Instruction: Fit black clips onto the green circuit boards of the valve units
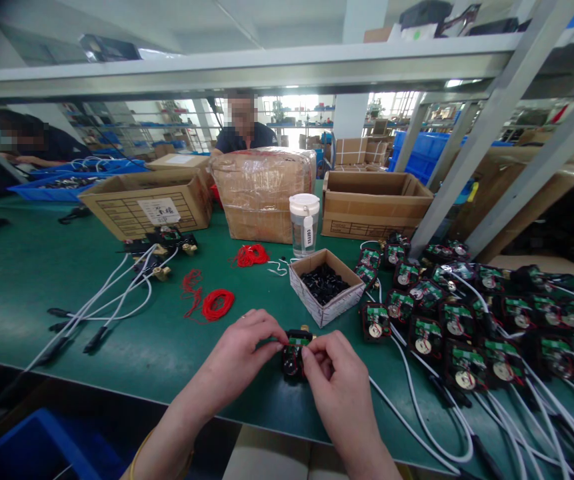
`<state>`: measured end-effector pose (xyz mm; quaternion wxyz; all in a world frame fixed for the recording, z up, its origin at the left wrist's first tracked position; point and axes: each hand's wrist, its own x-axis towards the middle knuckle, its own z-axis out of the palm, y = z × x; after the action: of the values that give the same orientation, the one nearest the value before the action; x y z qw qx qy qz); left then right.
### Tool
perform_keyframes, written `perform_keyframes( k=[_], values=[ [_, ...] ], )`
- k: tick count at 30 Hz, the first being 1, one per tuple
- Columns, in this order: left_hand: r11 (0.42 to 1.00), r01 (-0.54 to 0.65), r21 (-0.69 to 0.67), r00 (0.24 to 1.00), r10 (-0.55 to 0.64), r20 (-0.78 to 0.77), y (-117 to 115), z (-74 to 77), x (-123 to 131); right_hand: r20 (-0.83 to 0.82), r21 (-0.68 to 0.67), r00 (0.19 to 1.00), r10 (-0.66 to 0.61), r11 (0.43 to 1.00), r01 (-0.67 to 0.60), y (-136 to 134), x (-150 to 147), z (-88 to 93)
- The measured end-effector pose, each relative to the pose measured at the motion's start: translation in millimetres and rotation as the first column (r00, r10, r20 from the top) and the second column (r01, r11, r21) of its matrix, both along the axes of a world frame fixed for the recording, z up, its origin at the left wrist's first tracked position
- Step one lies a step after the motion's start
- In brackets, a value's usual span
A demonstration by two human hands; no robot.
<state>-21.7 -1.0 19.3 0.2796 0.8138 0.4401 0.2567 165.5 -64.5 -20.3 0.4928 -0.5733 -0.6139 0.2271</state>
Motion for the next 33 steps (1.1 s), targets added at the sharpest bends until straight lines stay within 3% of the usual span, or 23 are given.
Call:
perform_keyframes(
  k=[8, 13, 22, 33],
  values=[
    [0.999, -0.04, -0.033, 0.999, 0.041, 0.026, 2, 3.5, 10, 0.094, -0.005, 0.992, -0.087, 0.996, 0.088, 5, 5, -10.9],
    [0.998, -0.056, 0.017, 0.995, 0.057, -0.081, 4, 7.1, 16, 0.199, -0.001, 0.973, -0.118, 0.993, 0.121, 7, 4, -14.9],
    [0.997, -0.055, 0.053, 0.958, 0.067, -0.278, 4, 20.3, 20, 0.262, -0.002, 0.956, -0.13, 0.991, 0.135, 7, -3, -6.7],
    [0.995, -0.094, 0.022, 0.975, 0.097, -0.201, 4, 12.8, 18, 0.303, -0.058, 0.946, -0.113, 0.989, 0.137, 10, 0, -4.1]
  ],
)
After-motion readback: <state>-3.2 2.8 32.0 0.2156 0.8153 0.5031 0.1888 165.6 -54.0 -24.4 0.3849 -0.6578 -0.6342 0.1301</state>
